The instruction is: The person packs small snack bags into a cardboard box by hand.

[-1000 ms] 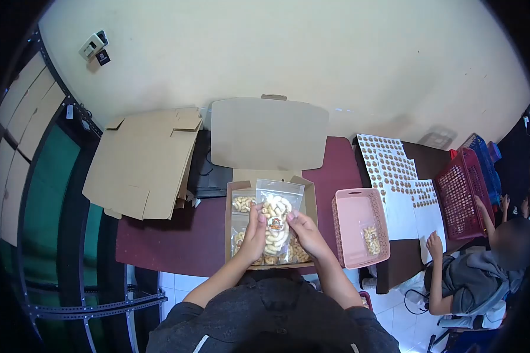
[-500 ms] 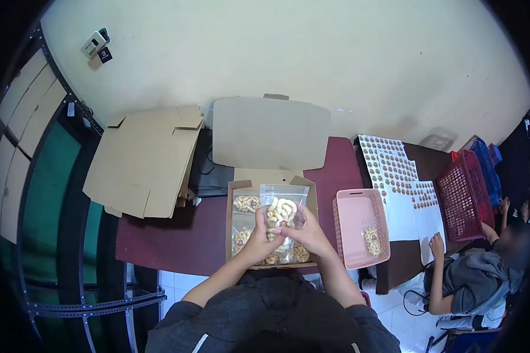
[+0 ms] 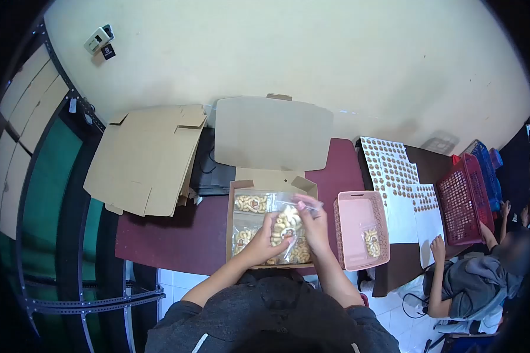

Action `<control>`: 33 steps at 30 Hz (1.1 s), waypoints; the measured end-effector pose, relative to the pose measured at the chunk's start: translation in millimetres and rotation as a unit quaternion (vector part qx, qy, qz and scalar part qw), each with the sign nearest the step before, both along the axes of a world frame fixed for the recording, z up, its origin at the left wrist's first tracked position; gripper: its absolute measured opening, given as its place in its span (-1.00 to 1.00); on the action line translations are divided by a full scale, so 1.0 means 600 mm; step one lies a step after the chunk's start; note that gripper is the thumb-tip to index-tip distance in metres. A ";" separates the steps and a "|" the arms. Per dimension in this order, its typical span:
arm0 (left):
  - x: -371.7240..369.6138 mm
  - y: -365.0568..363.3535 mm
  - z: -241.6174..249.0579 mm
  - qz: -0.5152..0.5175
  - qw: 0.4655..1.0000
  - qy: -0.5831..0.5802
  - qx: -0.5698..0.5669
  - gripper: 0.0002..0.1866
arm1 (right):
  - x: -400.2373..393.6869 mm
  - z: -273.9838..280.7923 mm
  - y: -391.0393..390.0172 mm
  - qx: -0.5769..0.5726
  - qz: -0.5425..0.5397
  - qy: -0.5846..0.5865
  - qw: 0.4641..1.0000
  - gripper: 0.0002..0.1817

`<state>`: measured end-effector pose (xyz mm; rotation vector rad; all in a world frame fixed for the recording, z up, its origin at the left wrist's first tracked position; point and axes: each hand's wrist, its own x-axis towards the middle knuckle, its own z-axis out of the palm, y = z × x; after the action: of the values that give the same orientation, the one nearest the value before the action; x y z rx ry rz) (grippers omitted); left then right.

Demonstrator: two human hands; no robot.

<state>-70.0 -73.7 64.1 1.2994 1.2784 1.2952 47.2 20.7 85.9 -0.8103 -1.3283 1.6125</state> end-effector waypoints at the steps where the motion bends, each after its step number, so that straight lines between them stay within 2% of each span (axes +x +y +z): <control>1: -0.002 0.001 -0.011 -0.008 1.000 -0.007 0.002 -0.29 | 0.005 -0.005 0.006 -0.010 0.003 -0.015 1.000 -0.75; 3: -0.006 -0.003 -0.007 0.018 1.000 0.002 0.000 -0.36 | 0.008 -0.004 0.008 -0.019 0.009 -0.028 0.999 -0.77; 5: -0.010 -0.001 -0.005 0.042 0.999 0.012 -0.003 -0.42 | 0.004 0.012 -0.004 -0.032 0.020 -0.117 0.992 -0.81; 6: -0.013 0.005 -0.006 0.084 0.994 -0.052 0.051 -0.52 | 0.001 0.003 -0.006 -0.032 0.022 -0.117 0.992 -0.81; 7: -0.018 0.010 -0.008 0.127 0.980 -0.116 0.105 -0.62 | -0.003 -0.012 -0.009 0.042 0.046 -0.121 0.991 -0.82; 8: -0.026 0.011 -0.012 0.130 0.979 -0.115 0.105 -0.62 | -0.008 -0.022 -0.013 0.115 0.071 -0.125 0.983 -0.83; 10: -0.047 0.009 -0.002 0.158 0.983 -0.059 0.071 -0.83 | -0.016 -0.022 -0.022 0.105 0.068 -0.106 0.986 -0.83; 12: -0.053 0.003 0.005 0.201 0.977 -0.058 0.037 -0.88 | -0.018 -0.018 -0.020 0.047 0.114 -0.114 0.986 -0.82; 14: -0.070 -0.003 0.000 0.165 0.985 -0.042 0.031 -0.89 | -0.016 -0.012 -0.017 0.042 0.133 -0.127 0.982 -0.78; 16: -0.090 -0.010 0.006 0.157 0.986 -0.044 0.026 -0.88 | -0.009 -0.021 -0.007 0.051 0.203 -0.151 0.966 -0.73; 18: -0.112 -0.019 0.019 0.079 0.997 0.014 0.009 -0.87 | -0.002 -0.019 -0.004 0.070 0.243 -0.138 0.958 -0.70; 20: -0.128 -0.024 0.022 0.043 0.999 0.007 0.001 -0.87 | 0.007 -0.019 0.003 0.090 0.281 -0.124 0.947 -0.67; 22: -0.137 -0.032 0.033 -0.029 0.999 0.011 -0.019 -0.86 | 0.018 -0.023 0.008 0.062 0.379 -0.151 0.911 -0.64; 24: -0.138 -0.032 0.026 -0.057 0.998 0.031 -0.019 -0.82 | 0.018 -0.034 0.009 0.039 0.360 -0.175 0.916 -0.63; 26: -0.119 -0.025 0.022 0.080 0.995 -0.035 -0.038 -0.71 | 0.017 -0.036 0.007 0.016 0.341 -0.199 0.919 -0.63; 27: -0.108 -0.015 0.020 0.178 0.981 0.048 0.063 -0.57 | 0.012 -0.031 0.007 0.057 0.260 -0.173 0.948 -0.62; 28: -0.103 -0.010 0.014 0.177 0.981 0.048 0.063 -0.57 | 0.005 -0.022 0.005 0.098 0.177 -0.145 0.968 -0.62; 29: -0.100 -0.007 0.007 0.194 0.971 0.098 0.102 -0.56 | 0.001 -0.009 -0.001 0.094 0.125 -0.121 0.980 -0.64; 30: -0.093 -0.003 0.005 0.209 0.956 0.148 0.141 -0.54 | -0.002 -0.002 -0.006 0.094 0.123 -0.122 0.980 -0.64; 32: -0.061 -0.003 0.006 0.168 0.970 0.127 0.119 -0.52 | -0.008 0.004 -0.016 0.229 0.041 -0.145 0.962 -0.68; 33: -0.043 -0.002 0.012 0.136 0.978 0.098 0.121 -0.49 | -0.008 -0.001 -0.025 0.204 0.066 -0.151 0.965 -0.69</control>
<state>-95.9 -75.1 71.5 1.4908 1.5133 1.5842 42.2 6.0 85.4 -0.7415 -1.8902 1.2752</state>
